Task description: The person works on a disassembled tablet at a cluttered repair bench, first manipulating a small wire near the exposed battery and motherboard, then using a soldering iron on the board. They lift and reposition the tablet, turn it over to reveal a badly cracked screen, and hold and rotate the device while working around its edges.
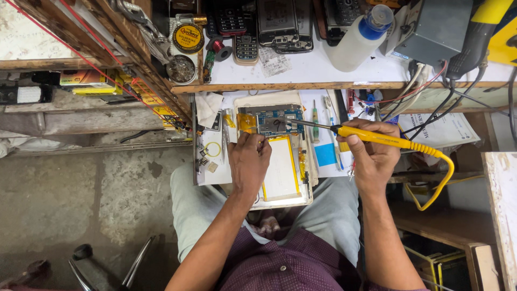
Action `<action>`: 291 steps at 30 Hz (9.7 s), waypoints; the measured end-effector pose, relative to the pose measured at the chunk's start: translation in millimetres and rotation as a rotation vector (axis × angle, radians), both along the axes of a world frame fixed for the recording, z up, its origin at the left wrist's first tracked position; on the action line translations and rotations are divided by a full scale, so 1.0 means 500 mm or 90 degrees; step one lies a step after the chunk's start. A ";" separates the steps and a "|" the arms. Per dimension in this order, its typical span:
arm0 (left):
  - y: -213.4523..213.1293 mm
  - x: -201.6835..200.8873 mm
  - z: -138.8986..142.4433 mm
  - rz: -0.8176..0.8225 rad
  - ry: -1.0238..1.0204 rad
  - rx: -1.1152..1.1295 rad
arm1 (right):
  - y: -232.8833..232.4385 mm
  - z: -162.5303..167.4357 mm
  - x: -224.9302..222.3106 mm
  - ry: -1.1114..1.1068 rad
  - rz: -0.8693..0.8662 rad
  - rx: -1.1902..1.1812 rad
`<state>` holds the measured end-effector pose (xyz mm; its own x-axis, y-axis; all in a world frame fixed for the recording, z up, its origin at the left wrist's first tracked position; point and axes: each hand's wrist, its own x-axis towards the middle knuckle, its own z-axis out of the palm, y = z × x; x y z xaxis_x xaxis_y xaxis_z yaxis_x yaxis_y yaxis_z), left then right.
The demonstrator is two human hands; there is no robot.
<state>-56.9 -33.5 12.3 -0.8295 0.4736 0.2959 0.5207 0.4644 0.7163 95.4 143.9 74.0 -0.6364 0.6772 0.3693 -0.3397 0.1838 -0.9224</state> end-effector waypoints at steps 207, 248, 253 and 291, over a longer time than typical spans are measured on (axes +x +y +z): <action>-0.047 0.010 0.005 -0.022 -0.021 0.076 | -0.036 -0.075 0.114 0.032 -0.176 0.037; -0.017 0.017 0.003 0.026 -0.035 0.144 | -0.001 -0.035 -0.005 -0.041 -0.012 0.045; -0.020 0.014 0.004 0.017 -0.110 0.140 | 0.009 -0.043 -0.037 -0.047 0.038 0.043; -0.015 0.018 -0.018 0.007 -0.071 0.155 | 0.015 -0.052 -0.082 -0.092 0.115 0.102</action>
